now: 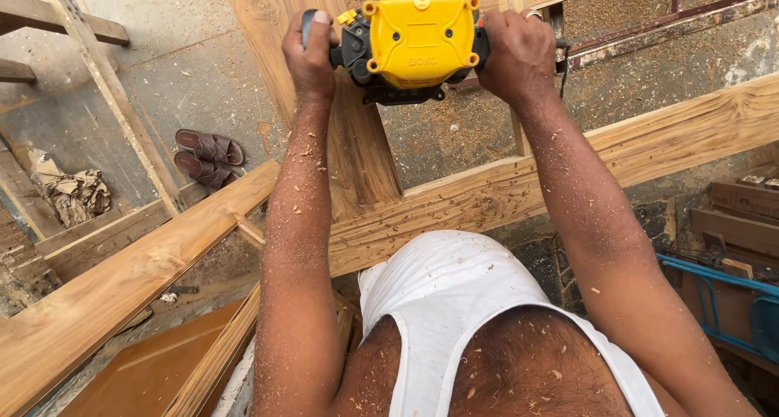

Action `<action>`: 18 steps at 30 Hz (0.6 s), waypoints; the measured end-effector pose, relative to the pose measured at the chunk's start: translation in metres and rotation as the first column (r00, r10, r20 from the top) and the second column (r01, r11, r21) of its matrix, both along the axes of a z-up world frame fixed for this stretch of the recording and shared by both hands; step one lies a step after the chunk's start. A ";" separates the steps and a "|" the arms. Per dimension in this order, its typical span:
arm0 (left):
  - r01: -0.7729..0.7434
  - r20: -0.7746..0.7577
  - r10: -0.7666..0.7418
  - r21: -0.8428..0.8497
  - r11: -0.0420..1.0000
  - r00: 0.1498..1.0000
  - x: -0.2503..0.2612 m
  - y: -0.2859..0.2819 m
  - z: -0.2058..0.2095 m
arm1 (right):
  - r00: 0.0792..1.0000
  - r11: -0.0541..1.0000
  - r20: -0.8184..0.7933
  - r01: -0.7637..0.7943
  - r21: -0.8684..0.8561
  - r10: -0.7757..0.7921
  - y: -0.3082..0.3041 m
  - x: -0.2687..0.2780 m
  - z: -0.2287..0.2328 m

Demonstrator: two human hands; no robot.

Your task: The person uses a handheld router to cut grooves and shape the edges of various wooden frame components.

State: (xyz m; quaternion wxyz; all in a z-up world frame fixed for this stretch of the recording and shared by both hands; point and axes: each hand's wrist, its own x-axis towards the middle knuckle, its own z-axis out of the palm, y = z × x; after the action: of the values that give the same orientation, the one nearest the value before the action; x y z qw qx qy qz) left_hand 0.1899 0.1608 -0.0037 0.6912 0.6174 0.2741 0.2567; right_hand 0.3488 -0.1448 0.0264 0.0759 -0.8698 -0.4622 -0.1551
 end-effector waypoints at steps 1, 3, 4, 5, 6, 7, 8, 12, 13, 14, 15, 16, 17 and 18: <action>-0.005 0.004 0.004 0.026 1.000 1.000 0.003 -0.003 -0.002 | 1.000 1.000 0.006 -0.004 0.005 0.004 -0.003 0.001 -0.001; -0.008 0.008 0.008 0.059 0.998 1.000 0.009 -0.007 -0.005 | 1.000 1.000 0.021 0.004 -0.002 -0.003 -0.009 0.004 -0.002; -0.007 0.008 0.006 0.066 0.998 1.000 0.012 -0.009 -0.006 | 0.999 1.000 0.028 0.015 -0.014 -0.015 -0.011 0.006 -0.003; -0.004 0.006 0.004 0.073 0.997 1.000 0.014 -0.011 -0.006 | 0.999 0.999 0.035 0.029 -0.026 -0.028 -0.013 0.007 -0.004; -0.001 0.006 0.000 0.080 0.997 1.000 0.016 -0.013 -0.006 | 0.999 0.999 0.031 0.031 -0.026 -0.030 -0.015 0.008 -0.005; 0.004 0.008 -0.005 0.088 0.996 1.000 0.019 -0.015 -0.006 | 0.999 0.999 0.028 0.035 -0.026 -0.034 -0.017 0.010 -0.005; 0.009 0.009 -0.010 0.095 0.995 1.000 0.022 -0.017 -0.005 | 0.999 0.999 0.026 0.038 -0.026 -0.037 -0.019 0.011 -0.004; 0.032 -0.003 -0.031 0.073 0.997 1.000 0.031 -0.024 -0.006 | 0.999 0.998 0.027 0.047 -0.036 -0.046 -0.028 0.016 -0.004; 0.035 0.004 -0.036 0.072 0.997 0.999 0.034 -0.026 -0.008 | 0.998 0.998 0.035 0.046 -0.045 -0.044 -0.031 0.017 -0.003; 0.039 0.011 -0.040 0.071 0.997 0.999 0.037 -0.027 -0.010 | 0.998 0.998 0.044 0.045 -0.054 -0.042 -0.033 0.019 -0.003; 0.042 0.018 -0.044 0.082 0.996 0.999 0.039 -0.029 -0.012 | 0.998 0.998 0.048 0.049 -0.045 -0.047 -0.035 0.020 -0.003; 0.046 0.025 -0.048 0.093 0.995 0.999 0.043 -0.030 -0.014 | 0.997 0.998 0.053 0.053 -0.036 -0.051 -0.036 0.021 -0.003; 0.049 0.033 -0.053 0.103 0.993 0.998 0.046 -0.031 -0.016 | 0.997 0.998 0.057 0.057 -0.028 -0.056 -0.037 0.022 -0.003; 0.054 0.026 -0.058 0.111 0.992 0.998 0.048 -0.032 -0.018 | 0.996 0.998 0.069 0.051 -0.022 -0.050 -0.039 0.024 -0.002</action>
State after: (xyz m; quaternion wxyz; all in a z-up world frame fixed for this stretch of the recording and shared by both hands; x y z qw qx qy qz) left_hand 0.2384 0.1284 -0.0220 0.6671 0.6581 0.2319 0.2610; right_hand 0.3724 -0.1840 0.0240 0.0459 -0.8762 -0.4443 -0.1811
